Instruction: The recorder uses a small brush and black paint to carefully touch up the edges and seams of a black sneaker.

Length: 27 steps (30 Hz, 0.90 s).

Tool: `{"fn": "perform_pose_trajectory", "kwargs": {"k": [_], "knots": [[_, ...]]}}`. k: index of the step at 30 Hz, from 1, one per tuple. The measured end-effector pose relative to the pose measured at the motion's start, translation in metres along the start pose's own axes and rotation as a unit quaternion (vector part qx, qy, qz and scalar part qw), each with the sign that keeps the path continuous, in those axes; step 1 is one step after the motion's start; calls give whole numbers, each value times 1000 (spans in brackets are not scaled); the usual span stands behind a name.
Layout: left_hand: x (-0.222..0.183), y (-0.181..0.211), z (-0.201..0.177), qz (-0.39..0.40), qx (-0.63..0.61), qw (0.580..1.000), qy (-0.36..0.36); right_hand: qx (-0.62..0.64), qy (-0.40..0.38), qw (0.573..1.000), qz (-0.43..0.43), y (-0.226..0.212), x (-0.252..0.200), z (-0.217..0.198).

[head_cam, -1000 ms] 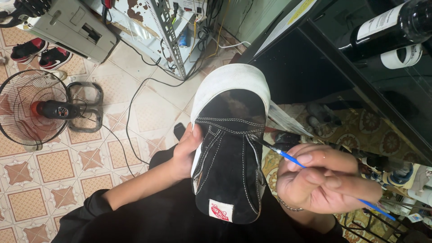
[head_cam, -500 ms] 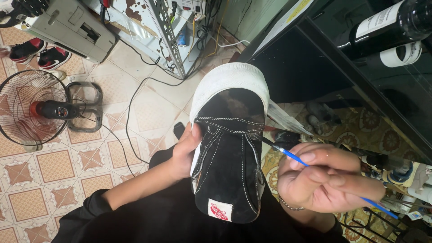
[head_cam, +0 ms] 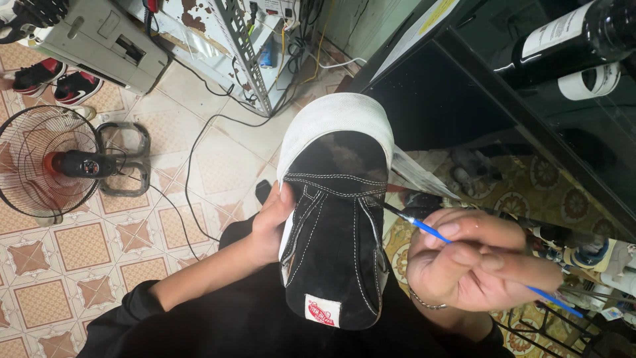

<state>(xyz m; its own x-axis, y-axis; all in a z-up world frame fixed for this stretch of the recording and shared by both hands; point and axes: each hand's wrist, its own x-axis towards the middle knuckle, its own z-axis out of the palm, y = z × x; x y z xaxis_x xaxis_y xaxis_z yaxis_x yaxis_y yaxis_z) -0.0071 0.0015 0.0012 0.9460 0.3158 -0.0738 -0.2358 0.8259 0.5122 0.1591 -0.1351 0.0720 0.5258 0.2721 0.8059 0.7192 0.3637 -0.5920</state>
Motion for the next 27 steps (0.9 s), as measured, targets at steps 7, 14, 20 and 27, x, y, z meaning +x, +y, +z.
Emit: {"fn": "perform_pose_trajectory", "kwargs": {"k": [7,14,20,27], "knots": [[0,-1,-2,1,4,1000,1,0,19,1000,5,-1,3,3],[0,-2,-4,7,8,1000,-11,2,33,999,-5,1,3,6],[2,3,0,9,35,999,-3,4,31,999,-14,1,1,7],[2,1,-2,6,12,1000,-5,5,27,1000,-12,3,3,8]]}}
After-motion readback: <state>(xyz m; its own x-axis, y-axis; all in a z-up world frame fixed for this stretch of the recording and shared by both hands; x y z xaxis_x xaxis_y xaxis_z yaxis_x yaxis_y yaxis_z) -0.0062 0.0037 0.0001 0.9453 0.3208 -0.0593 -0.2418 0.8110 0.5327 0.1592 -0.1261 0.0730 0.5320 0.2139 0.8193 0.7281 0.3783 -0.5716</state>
